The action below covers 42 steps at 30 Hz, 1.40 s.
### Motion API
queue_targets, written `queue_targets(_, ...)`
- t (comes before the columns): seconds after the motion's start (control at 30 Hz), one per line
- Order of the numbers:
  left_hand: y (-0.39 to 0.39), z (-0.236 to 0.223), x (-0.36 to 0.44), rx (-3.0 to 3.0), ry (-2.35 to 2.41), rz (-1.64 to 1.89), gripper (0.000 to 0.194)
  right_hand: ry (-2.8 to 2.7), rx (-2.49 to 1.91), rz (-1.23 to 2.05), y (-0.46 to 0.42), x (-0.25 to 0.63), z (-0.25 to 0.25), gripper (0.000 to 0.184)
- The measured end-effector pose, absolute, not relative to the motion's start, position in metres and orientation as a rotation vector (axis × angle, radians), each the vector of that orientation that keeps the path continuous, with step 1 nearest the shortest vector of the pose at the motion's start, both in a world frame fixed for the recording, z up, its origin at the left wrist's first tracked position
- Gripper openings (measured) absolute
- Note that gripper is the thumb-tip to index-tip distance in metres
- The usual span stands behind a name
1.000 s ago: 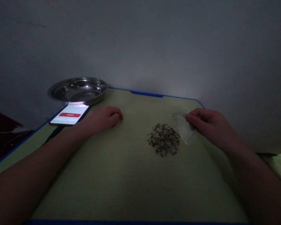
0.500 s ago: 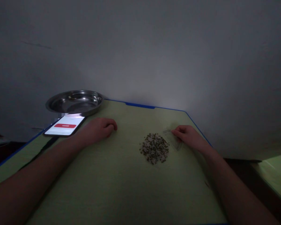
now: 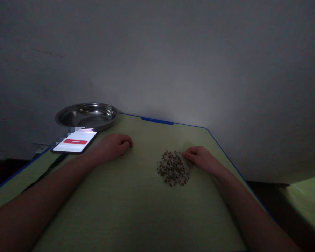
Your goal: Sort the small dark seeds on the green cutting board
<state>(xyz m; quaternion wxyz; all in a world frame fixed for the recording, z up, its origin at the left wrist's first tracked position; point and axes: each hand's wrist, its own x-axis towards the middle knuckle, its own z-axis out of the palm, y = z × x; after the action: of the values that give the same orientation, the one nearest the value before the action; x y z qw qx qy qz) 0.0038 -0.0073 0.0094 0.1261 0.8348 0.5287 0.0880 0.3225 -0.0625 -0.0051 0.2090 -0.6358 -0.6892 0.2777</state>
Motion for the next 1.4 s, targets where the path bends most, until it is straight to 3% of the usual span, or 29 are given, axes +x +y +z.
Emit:
queue_targets(0.93, -0.007, 0.008, 0.001, 2.462, 1.493, 0.291, 0.037, -1.725, -1.720, 0.791, -0.056, 0.333, -0.011, 0.040)
queue_targets(1.4, -0.009, 0.005, 0.000, 2.459, 1.481, 0.354, 0.036, -1.594, -1.631, 1.103, -0.070, 0.321, -0.005, 0.047)
